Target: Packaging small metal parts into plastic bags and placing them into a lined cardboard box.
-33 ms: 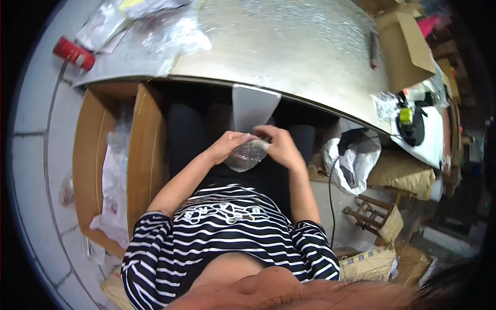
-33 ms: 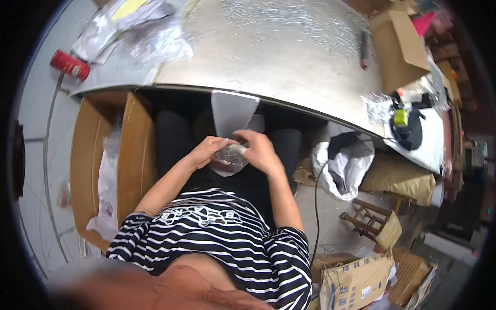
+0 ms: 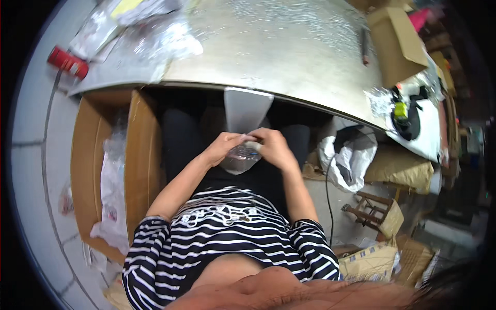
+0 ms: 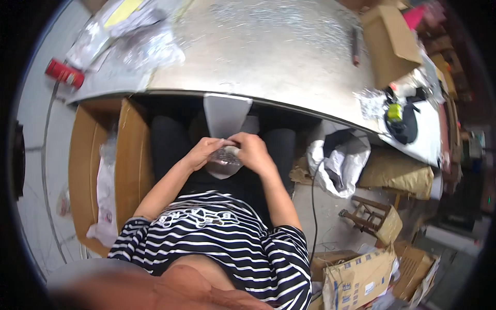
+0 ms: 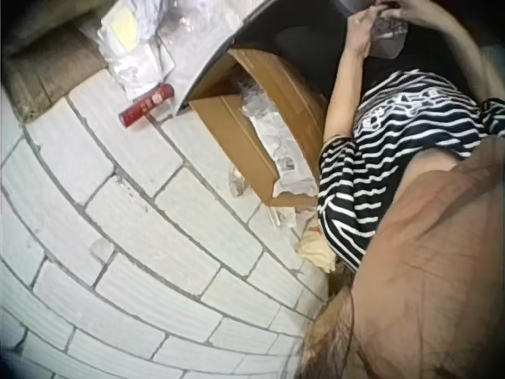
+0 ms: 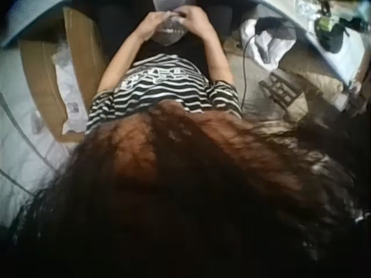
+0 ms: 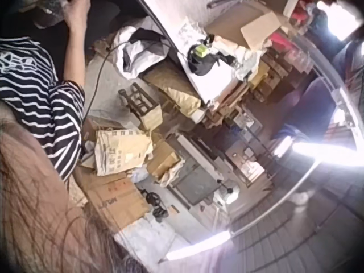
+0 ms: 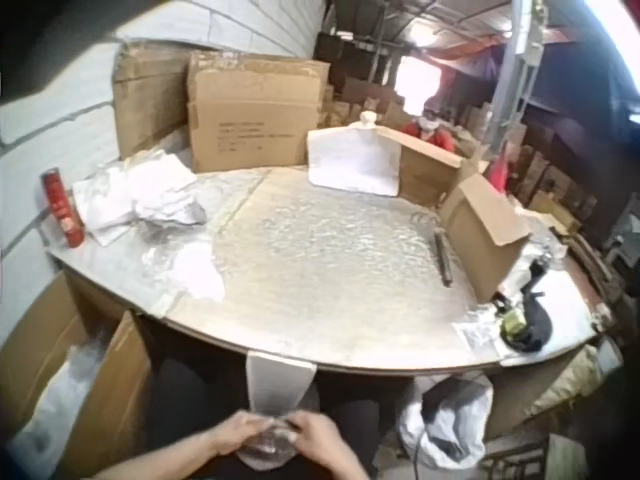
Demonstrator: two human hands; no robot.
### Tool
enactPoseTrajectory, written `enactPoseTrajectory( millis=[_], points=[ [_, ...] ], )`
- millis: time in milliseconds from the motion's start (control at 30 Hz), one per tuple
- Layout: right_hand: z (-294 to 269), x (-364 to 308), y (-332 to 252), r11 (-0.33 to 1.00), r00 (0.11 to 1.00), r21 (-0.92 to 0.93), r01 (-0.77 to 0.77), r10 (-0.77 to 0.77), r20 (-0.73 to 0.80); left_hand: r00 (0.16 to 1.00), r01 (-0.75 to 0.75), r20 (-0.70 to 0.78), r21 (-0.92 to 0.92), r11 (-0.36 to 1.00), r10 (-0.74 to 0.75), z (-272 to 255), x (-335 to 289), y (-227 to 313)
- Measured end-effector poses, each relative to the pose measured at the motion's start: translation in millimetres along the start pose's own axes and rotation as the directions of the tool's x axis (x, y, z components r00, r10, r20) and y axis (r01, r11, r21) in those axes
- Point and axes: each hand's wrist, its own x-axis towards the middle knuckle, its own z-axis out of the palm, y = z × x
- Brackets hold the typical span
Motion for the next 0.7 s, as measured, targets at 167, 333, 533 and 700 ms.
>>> enactPoseTrajectory(
  millis=[167,333,533,700],
  points=[
    [-30.7,15.5,10.4,0.964,0.983,0.235,0.121,-0.085,-0.16,0.982,-0.189,-0.034,-0.13,0.973,0.186,2.0,-9.1,22.8],
    [-171.5,0.7,93.3,0.941,0.547,-0.245,-0.231,-0.083,-0.833,0.967,-0.243,0.046,-0.132,0.961,0.25,-14.5,-1.3,26.7],
    [-270.5,8.4,168.2,0.714,0.374,-0.441,-0.543,-0.265,-0.889,0.989,-0.08,0.116,-0.115,0.99,0.093,-12.9,-6.8,30.1],
    [-274.4,36.6,152.8,0.499,0.351,-0.441,-0.746,-0.268,-0.897,0.982,-0.188,0.013,-0.011,0.982,0.188,-25.3,-19.1,49.9]
  ],
)
